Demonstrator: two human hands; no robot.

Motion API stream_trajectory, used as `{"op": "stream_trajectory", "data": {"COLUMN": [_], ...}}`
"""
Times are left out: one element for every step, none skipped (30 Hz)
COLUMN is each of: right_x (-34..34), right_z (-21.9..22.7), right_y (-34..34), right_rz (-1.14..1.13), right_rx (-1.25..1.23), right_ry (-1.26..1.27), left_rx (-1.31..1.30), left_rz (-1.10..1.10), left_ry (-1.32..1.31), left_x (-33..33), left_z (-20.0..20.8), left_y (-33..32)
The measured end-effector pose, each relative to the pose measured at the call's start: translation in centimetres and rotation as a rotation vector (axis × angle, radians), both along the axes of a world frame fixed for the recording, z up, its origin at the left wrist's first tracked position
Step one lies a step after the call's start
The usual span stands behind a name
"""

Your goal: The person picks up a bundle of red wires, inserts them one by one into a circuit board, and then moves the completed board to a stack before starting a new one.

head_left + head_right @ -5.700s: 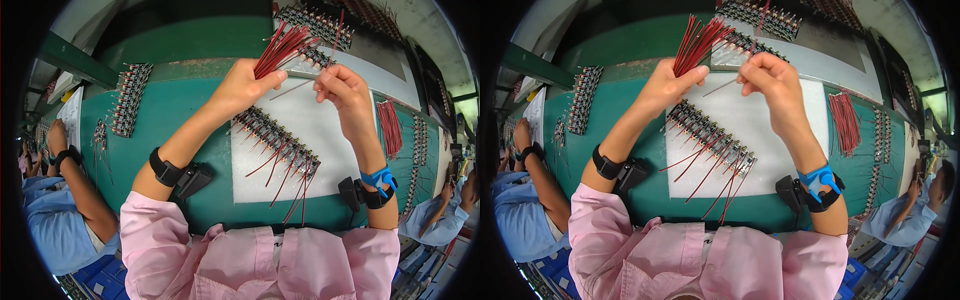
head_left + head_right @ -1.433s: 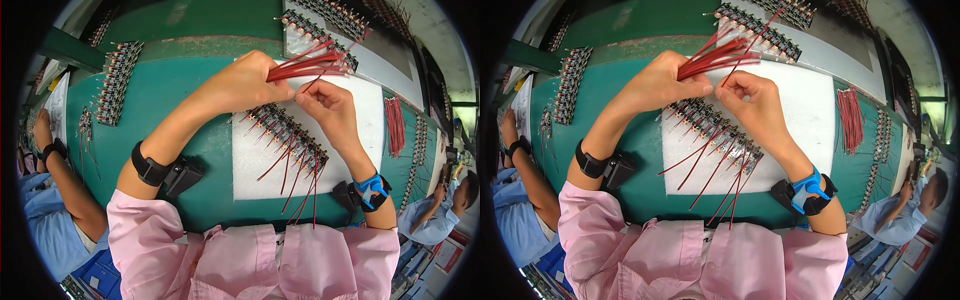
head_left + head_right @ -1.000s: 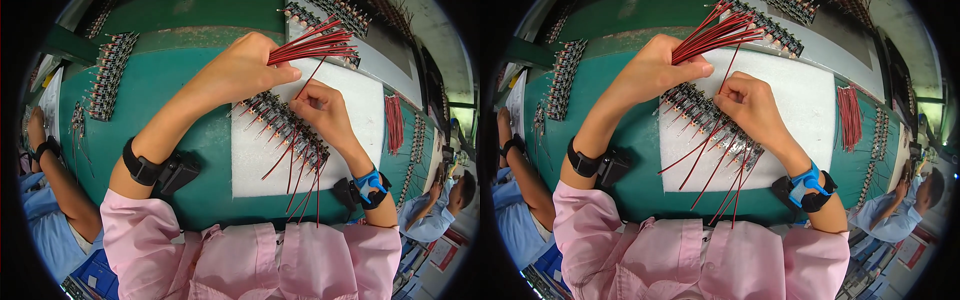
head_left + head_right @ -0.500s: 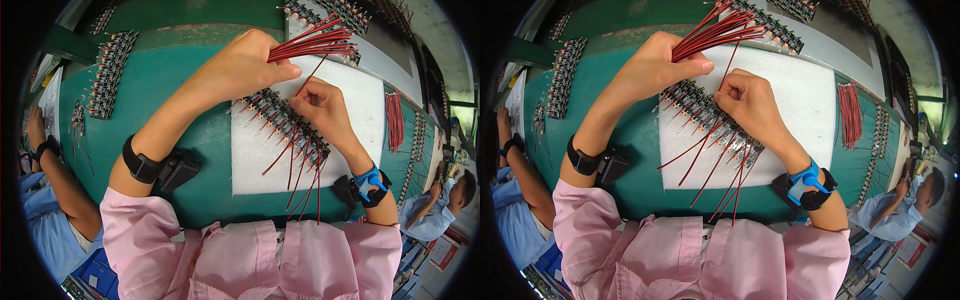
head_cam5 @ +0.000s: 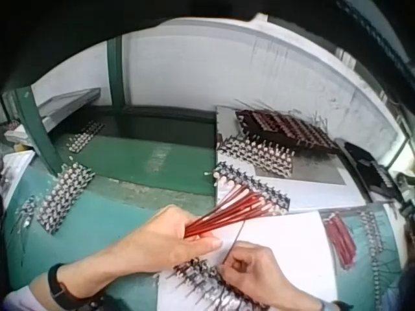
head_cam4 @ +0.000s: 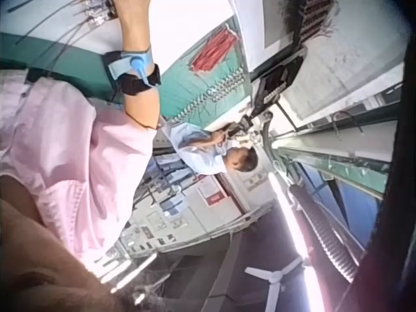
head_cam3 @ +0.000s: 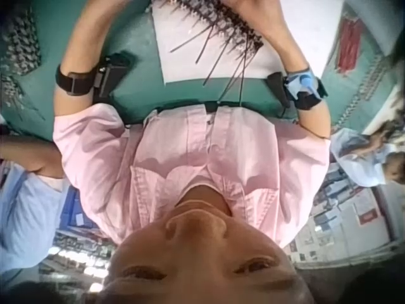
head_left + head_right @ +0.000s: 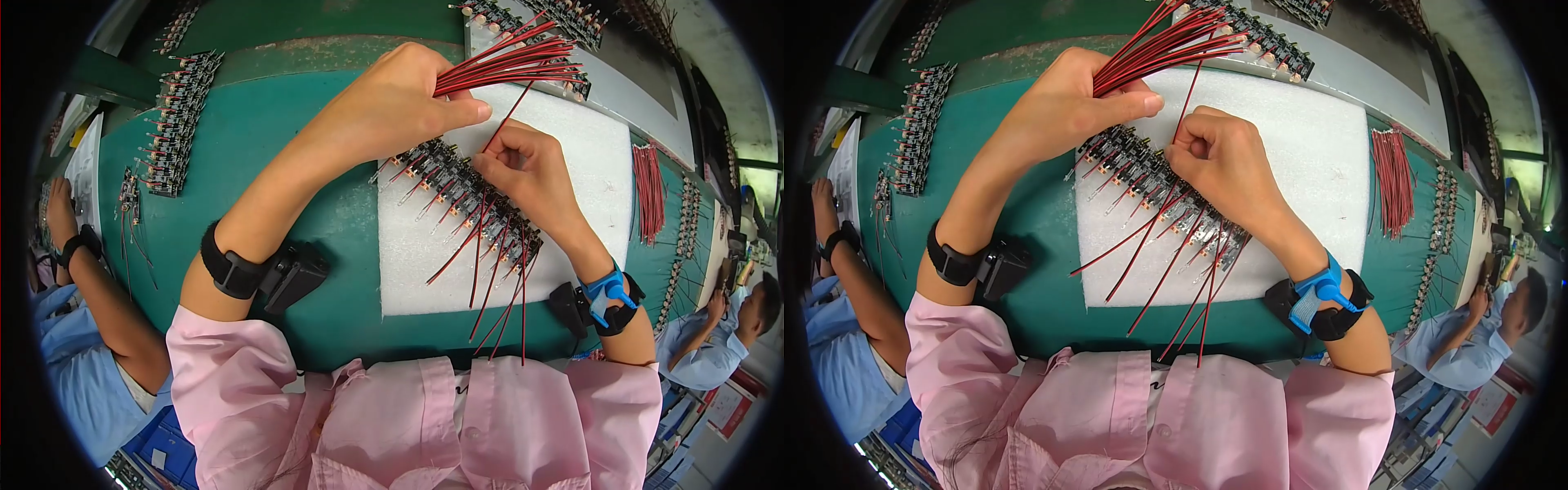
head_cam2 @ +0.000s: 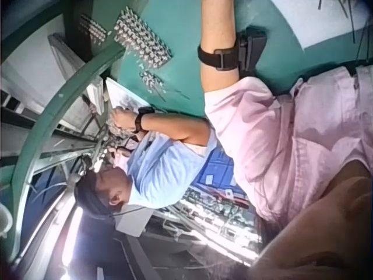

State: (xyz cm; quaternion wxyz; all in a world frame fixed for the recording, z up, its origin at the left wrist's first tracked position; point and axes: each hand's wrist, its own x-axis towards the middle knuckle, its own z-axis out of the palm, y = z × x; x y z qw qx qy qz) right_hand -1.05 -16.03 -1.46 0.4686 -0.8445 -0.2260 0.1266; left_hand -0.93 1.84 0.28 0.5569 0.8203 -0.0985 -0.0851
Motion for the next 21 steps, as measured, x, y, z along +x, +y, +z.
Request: {"op": "stream_trajectory", "data": {"right_x": [0.0,0.0,0.0,0.0,-0.1,-0.1,-0.2,-0.2,-0.2,-0.2,-0.3,-0.3,-0.3,-0.4,-0.4,-0.4,-0.4,-0.4,-0.5,-0.5,-0.6], "right_z": [0.0,0.0,0.0,0.1,0.2,0.3,0.5,0.6,0.7,0.8,0.9,1.0,1.0,1.0,1.0,1.0,1.0,1.2,1.3,1.5,1.6], "right_y": [0.0,0.1,0.0,0.0,0.0,0.0,0.0,0.0,0.1,0.1,0.1,0.1,0.2,0.1,0.0,0.0,0.0,-0.1,-0.1,-0.1,-0.1], "right_rz": [-0.002,0.005,0.011,0.018,0.016,0.037,0.057,0.08,0.08,0.097,0.114,0.13,0.135,0.142,0.15,0.156,0.16,0.181,0.202,0.223,0.226], "right_rx": [0.001,-0.001,-0.002,-0.004,-0.003,-0.01,-0.018,-0.027,-0.029,-0.032,-0.036,-0.041,-0.041,-0.065,-0.089,-0.114,-0.115,-0.149,-0.182,-0.214,-0.216], "right_ry": [0.002,-0.008,-0.018,-0.028,-0.026,-0.077,-0.128,-0.18,-0.179,-0.203,-0.228,-0.253,-0.253,-0.248,-0.243,-0.238,-0.238,-0.262,-0.285,-0.309,-0.313], "left_rx": [-0.005,-0.01,-0.014,-0.012,-0.014,-0.015,-0.017,-0.018,-0.014,-0.011,-0.008,-0.011,-0.001,0.009,0.018,0.016,0.009,0.0,-0.009,-0.012,-0.017], "left_rz": [0.002,0.005,0.007,0.005,0.003,0.001,-0.001,0.0,0.003,0.007,0.01,0.01,0.015,0.019,0.023,0.027,0.042,0.056,0.069,0.072,0.106], "left_ry": [0.006,0.012,0.018,0.02,0.014,0.008,0.002,0.003,-0.004,-0.012,-0.021,-0.021,-0.025,-0.03,-0.034,-0.034,-0.045,-0.059,-0.073,-0.077,-0.011], "left_x": [0.0,0.0,0.0,0.0,0.1,0.1,0.1,0.1,0.1,0.0,0.0,0.0,0.0,-0.1,-0.1,-0.1,-0.1,0.0,0.0,0.2,0.5], "left_z": [0.0,-0.1,-0.1,-0.1,-0.1,-0.1,-0.1,-0.1,0.0,0.0,0.1,0.2,0.5,0.7,0.9,0.9,0.9,1.0,1.2,1.5,2.1], "left_y": [0.0,0.0,0.0,0.0,0.0,0.0,0.0,0.0,0.0,0.1,0.1,0.1,0.1,0.1,0.1,0.2,0.3,0.4,0.5,0.8,1.4]}}
